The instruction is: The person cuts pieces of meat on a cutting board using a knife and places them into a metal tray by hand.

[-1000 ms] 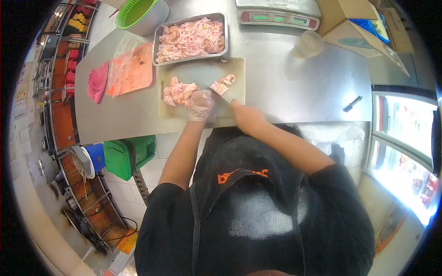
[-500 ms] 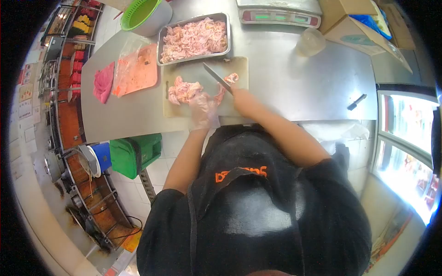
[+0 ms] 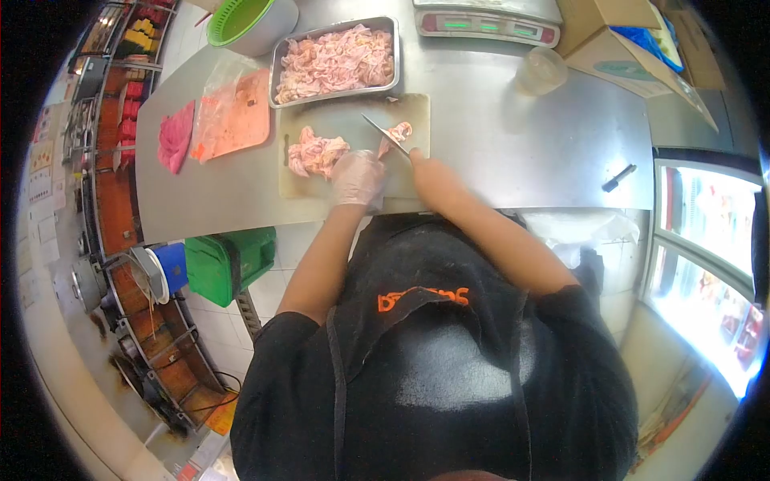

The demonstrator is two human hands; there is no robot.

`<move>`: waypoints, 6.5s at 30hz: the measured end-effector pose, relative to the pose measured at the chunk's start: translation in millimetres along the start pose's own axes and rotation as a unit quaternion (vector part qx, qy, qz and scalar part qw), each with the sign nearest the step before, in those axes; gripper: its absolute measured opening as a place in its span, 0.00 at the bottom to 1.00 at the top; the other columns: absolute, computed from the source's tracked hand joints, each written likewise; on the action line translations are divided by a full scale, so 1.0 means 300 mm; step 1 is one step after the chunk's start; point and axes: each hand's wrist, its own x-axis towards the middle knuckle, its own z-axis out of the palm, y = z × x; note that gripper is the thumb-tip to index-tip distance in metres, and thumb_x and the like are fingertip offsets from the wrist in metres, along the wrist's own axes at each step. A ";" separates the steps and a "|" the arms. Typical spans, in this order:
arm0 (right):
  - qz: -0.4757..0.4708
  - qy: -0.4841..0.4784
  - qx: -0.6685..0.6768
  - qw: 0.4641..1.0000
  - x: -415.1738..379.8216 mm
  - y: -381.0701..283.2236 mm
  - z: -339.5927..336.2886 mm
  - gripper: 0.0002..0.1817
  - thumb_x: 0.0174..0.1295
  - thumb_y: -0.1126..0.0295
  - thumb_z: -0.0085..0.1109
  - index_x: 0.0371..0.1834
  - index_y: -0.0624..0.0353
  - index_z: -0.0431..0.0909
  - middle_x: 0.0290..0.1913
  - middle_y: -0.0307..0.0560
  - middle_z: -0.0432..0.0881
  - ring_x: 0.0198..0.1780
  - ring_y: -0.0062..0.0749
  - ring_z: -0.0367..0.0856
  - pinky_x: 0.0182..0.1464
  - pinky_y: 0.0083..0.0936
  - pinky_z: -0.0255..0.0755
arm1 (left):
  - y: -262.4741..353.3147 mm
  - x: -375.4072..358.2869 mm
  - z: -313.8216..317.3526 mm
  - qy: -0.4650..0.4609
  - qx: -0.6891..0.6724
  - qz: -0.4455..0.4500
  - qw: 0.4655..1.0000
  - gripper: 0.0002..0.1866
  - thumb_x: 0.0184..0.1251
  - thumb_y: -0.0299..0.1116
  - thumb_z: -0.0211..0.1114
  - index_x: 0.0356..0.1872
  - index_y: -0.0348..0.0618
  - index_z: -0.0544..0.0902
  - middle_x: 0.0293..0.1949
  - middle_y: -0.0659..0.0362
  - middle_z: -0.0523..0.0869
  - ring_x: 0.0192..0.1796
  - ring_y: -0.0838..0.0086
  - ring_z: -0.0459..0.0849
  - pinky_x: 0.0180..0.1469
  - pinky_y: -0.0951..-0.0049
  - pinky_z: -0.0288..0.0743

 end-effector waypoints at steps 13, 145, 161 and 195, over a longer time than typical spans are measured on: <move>-0.041 -0.056 -0.040 0.997 -0.052 -0.017 -0.009 0.10 0.69 0.72 0.40 0.50 0.62 0.66 0.39 0.66 0.83 0.43 0.62 0.84 0.45 0.54 0.75 | -0.022 0.034 0.004 -0.001 -0.023 0.101 0.995 0.12 0.56 0.39 0.61 0.26 0.43 0.87 0.29 0.47 0.87 0.34 0.50 0.86 0.38 0.53 0.78; 0.121 0.041 0.000 0.992 0.091 -0.222 0.118 0.16 0.72 0.69 0.36 0.58 0.57 0.67 0.42 0.63 0.85 0.45 0.58 0.84 0.47 0.53 0.75 | -0.223 0.141 0.022 -0.007 0.113 0.495 0.862 0.06 0.57 0.31 0.58 0.27 0.47 0.83 0.26 0.54 0.85 0.30 0.58 0.84 0.35 0.58 0.78; 0.200 0.095 0.025 0.975 -0.084 -0.184 0.111 0.11 0.65 0.74 0.43 0.50 0.59 0.67 0.36 0.67 0.83 0.43 0.63 0.84 0.46 0.53 0.75 | -0.199 0.240 0.042 -0.380 -0.582 -0.066 0.716 0.13 0.72 0.39 0.62 0.39 0.37 0.84 0.28 0.63 0.85 0.26 0.77 0.78 0.27 0.74 0.72; 0.215 0.068 -0.014 0.974 -0.119 -0.170 0.109 0.13 0.68 0.71 0.42 0.54 0.60 0.68 0.39 0.64 0.84 0.43 0.61 0.85 0.44 0.52 0.77 | -0.118 0.197 -0.194 -0.229 -0.058 0.167 0.957 0.24 0.68 0.55 0.57 0.38 0.42 0.84 0.39 0.40 0.86 0.44 0.45 0.85 0.48 0.49 0.77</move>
